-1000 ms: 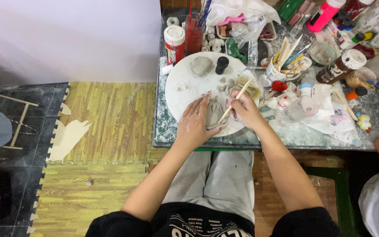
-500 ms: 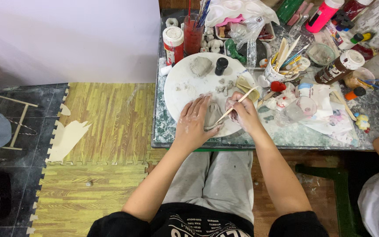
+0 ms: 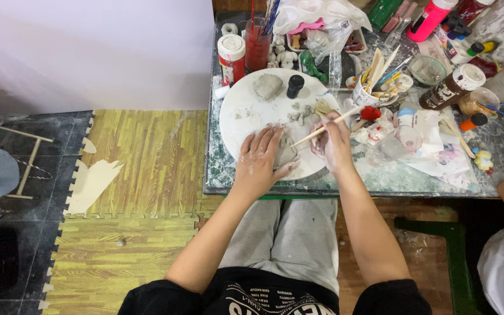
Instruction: The person shapes a lump of gray clay on a white rotating plate using a wooden modeling tool and a sponge. They repeatedly smooth the surface, press the edges, and refine the form while rotating the plate to access different sides.
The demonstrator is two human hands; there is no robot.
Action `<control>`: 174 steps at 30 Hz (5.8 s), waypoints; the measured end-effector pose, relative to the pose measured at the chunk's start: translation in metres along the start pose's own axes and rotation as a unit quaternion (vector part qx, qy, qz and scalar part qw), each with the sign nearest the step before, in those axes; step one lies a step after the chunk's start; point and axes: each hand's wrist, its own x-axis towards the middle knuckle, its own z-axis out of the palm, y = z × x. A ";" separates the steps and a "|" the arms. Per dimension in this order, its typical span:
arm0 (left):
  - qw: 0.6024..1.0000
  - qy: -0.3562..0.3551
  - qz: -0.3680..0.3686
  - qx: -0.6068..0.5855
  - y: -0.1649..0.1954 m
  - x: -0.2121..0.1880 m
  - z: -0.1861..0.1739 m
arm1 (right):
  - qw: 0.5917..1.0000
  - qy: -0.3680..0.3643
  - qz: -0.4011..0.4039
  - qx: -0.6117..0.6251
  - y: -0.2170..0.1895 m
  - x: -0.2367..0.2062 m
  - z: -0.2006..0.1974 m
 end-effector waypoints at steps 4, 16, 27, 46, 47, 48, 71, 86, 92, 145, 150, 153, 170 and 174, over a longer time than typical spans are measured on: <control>1.000 -0.005 0.002 0.015 0.001 0.000 0.002 | 0.976 0.142 -0.091 -0.140 0.014 -0.031 -0.001; 0.989 0.007 0.141 0.047 -0.003 -0.008 0.013 | 0.824 0.208 -0.258 -0.460 0.038 -0.119 0.048; 0.994 -0.003 0.101 0.050 0.005 -0.006 0.011 | 0.844 0.213 -0.258 -0.419 0.044 -0.125 0.043; 0.994 0.006 0.106 0.042 0.007 -0.005 0.012 | 0.797 0.094 -0.305 -0.513 0.041 -0.112 0.044; 0.994 0.003 0.101 0.033 0.007 -0.005 0.012 | 0.824 0.133 -0.266 -0.482 0.041 -0.112 0.039; 0.995 0.001 0.096 0.025 0.006 -0.005 0.012 | 0.847 0.172 -0.227 -0.450 0.041 -0.111 0.032; 0.992 -0.028 0.107 -0.062 -0.021 -0.004 -0.004 | 0.946 0.205 -0.182 -0.171 0.029 -0.121 0.011; 0.957 -0.112 0.087 -0.251 -0.032 0.043 -0.030 | 0.859 0.149 -0.277 -0.405 0.025 -0.114 0.021; 0.914 -0.225 0.098 -0.323 -0.041 0.073 -0.010 | 0.836 0.167 -0.270 -0.448 0.000 -0.114 0.017; 0.942 -0.144 0.213 -0.217 -0.071 0.076 -0.012 | 0.759 -0.046 -0.275 -0.588 -0.011 -0.052 -0.027; 0.984 -0.131 0.084 -0.090 -0.058 0.037 -0.029 | 0.769 -0.107 -0.232 -0.586 -0.027 -0.048 -0.030; 0.987 -0.120 0.077 -0.078 -0.043 0.021 -0.037 | 0.850 -0.033 -0.116 -0.513 -0.020 -0.052 -0.023; 0.991 -0.066 -0.017 -0.119 -0.076 0.011 -0.054 | 0.740 0.136 -0.270 -0.601 -0.018 -0.052 -0.011; 0.986 -0.074 -0.075 -0.129 -0.072 0.011 -0.049 | 0.776 0.131 -0.258 -0.560 -0.009 -0.049 -0.023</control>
